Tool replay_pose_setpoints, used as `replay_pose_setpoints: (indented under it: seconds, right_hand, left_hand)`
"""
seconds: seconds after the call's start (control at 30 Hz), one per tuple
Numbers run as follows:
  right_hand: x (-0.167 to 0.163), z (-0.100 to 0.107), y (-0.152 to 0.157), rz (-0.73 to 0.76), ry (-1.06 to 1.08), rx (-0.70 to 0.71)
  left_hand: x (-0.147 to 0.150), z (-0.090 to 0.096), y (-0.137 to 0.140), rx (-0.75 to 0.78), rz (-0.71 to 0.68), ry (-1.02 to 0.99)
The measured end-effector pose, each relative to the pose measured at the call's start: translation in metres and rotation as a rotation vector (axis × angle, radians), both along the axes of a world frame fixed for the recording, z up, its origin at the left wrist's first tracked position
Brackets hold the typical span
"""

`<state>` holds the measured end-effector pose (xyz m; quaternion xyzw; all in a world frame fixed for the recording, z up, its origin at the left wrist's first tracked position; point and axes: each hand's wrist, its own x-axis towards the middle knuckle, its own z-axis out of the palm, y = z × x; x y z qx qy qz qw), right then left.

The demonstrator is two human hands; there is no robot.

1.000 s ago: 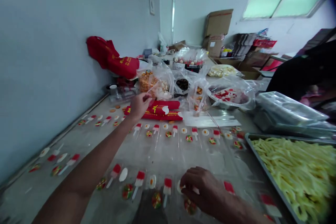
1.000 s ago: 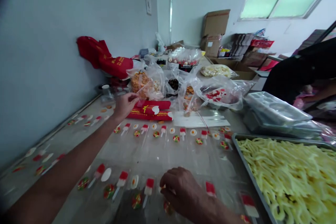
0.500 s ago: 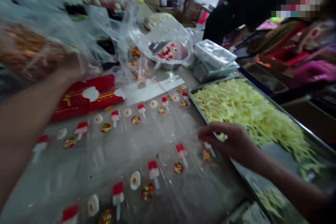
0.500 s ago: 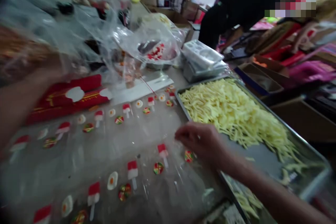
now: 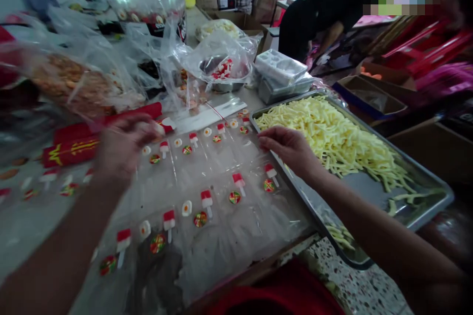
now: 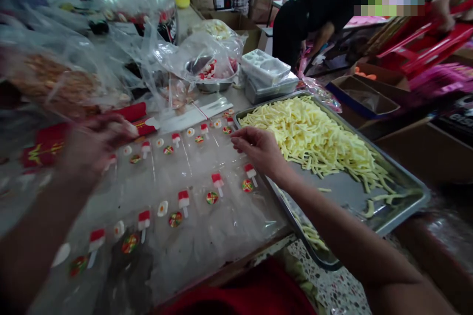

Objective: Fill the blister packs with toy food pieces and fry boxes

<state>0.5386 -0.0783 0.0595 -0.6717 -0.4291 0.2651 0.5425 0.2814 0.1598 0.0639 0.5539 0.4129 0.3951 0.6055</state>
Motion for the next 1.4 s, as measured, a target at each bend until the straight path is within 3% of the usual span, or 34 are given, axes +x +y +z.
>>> replay_pose_setpoints:
  seconds: [0.13,0.2,0.27,0.37,0.5,0.67,0.87,1.0,1.1,1.17,1.33,1.4]
  right_hand:
    - [-0.031,-0.008,-0.011,0.228,0.010,-0.095]
    - [-0.044,-0.012,-0.018,0.288,-0.003,-0.094]
    - [-0.053,-0.016,-0.023,0.324,0.005,-0.063]
    - [-0.055,-0.020,-0.018,0.365,0.135,-0.027]
    - [-0.038,-0.020,-0.002,0.386,0.285,-0.052]
    - [-0.001,-0.030,-0.007,0.268,0.235,-0.234]
    - [0.008,-0.057,-0.014,0.308,-0.269,-0.470]
    - [0.001,-0.054,-0.009,0.294,-0.602,-0.521]
    - [0.001,-0.046,-0.007,0.269,-0.748,-0.482]
    - [-0.004,-0.041,-0.005,0.278,-0.697,-0.411]
    - [-0.050,-0.050,0.013,0.449,0.035,-0.061]
    - [-0.067,-0.057,0.019,0.404,0.170,0.033]
  left_hand:
    - [0.017,-0.024,-0.094,-0.358,-0.044,-0.161]
    - [0.029,-0.036,-0.131,-0.464,-0.028,-0.220]
    - [0.039,-0.040,-0.156,-0.461,-0.039,-0.238]
    - [0.047,-0.033,-0.175,-0.342,-0.073,-0.205]
    - [0.051,-0.016,-0.178,-0.234,-0.026,-0.137]
    - [0.033,-0.014,-0.165,-0.170,0.106,-0.018]
    - [0.003,-0.032,-0.160,-0.137,-0.020,0.037]
    - [-0.009,-0.040,-0.156,0.007,0.007,0.141]
    - [-0.012,-0.044,-0.153,0.016,-0.010,0.155]
    - [-0.008,-0.046,-0.154,-0.043,-0.019,0.115]
    - [0.017,-0.047,-0.163,-0.300,0.016,-0.097]
    - [0.023,-0.045,-0.166,-0.353,0.019,-0.141]
